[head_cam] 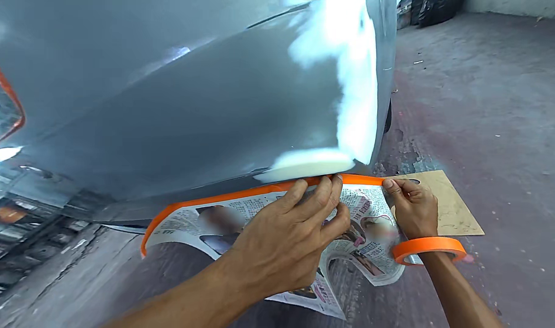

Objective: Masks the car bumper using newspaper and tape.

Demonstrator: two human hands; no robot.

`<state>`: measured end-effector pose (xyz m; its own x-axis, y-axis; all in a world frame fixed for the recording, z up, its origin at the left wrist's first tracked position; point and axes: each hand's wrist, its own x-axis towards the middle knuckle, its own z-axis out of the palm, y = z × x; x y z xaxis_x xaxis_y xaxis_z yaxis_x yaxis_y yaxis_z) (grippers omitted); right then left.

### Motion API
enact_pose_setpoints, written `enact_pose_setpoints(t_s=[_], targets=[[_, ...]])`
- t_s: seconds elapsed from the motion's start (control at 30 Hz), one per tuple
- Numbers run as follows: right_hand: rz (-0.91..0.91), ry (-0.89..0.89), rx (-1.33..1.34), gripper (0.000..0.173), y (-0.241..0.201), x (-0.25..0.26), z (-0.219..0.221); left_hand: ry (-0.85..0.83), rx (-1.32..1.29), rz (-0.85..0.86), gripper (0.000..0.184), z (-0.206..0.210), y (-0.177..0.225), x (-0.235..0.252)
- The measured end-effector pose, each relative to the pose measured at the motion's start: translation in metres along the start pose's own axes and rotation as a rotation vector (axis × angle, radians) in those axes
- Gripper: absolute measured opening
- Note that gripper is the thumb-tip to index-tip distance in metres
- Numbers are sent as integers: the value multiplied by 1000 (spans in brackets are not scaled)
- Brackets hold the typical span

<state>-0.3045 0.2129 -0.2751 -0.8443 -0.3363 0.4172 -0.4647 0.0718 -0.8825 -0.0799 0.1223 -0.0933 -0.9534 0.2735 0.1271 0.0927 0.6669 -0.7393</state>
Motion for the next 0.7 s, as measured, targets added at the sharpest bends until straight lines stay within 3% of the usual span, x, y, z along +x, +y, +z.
enact_pose_setpoints(t_s=[0.7], targets=[[188,-137,185,26,-2,1,36,45,97,20,44,16,7,9]])
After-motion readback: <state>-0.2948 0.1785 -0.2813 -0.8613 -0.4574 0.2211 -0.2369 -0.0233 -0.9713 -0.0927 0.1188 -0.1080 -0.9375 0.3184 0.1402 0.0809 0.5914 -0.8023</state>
